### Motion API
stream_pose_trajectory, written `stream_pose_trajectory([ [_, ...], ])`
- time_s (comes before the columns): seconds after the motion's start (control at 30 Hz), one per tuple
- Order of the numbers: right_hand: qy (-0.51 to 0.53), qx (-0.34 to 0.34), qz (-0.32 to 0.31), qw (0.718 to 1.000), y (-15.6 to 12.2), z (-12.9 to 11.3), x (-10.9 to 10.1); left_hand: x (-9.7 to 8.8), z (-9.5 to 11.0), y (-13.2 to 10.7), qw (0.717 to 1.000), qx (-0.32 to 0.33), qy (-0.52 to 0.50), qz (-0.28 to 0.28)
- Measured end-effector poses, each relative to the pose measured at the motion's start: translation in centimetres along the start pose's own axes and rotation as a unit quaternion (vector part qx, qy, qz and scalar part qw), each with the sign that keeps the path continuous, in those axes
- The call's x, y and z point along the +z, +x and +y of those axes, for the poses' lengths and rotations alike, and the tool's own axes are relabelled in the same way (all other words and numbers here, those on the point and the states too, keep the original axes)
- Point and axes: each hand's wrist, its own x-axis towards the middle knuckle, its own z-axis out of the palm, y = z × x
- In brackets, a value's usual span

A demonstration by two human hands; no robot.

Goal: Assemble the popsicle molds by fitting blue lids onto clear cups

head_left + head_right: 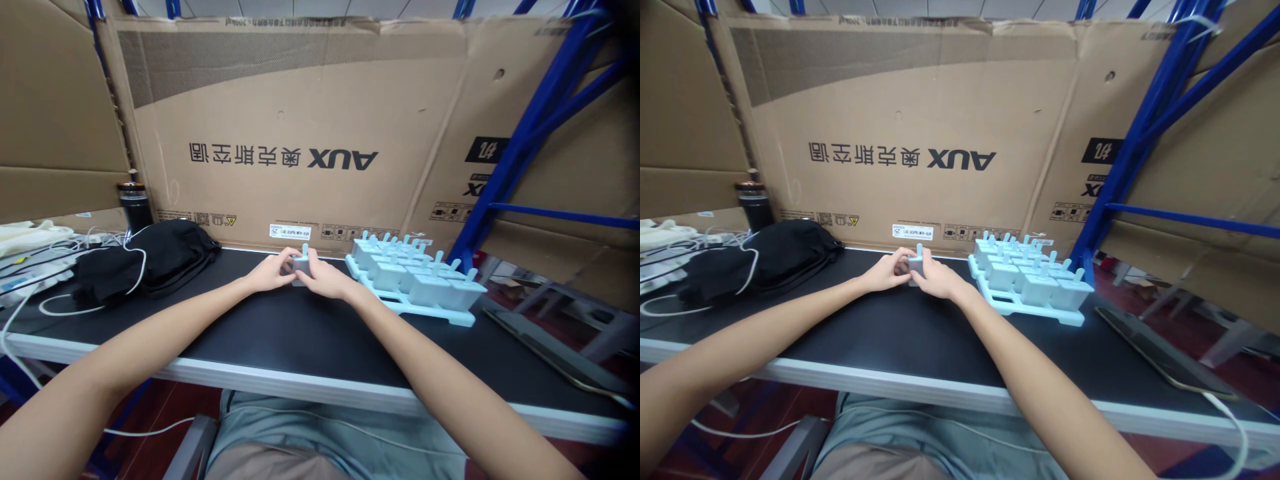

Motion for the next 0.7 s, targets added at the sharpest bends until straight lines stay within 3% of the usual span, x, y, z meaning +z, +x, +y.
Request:
stream_pose_trajectory([
  [0.7,-0.006,-0.009,0.014,1.000,-0.17,0.15,-0.01,0.11,-0.39,0.06,1.000,0.005,0.010,0.006],
])
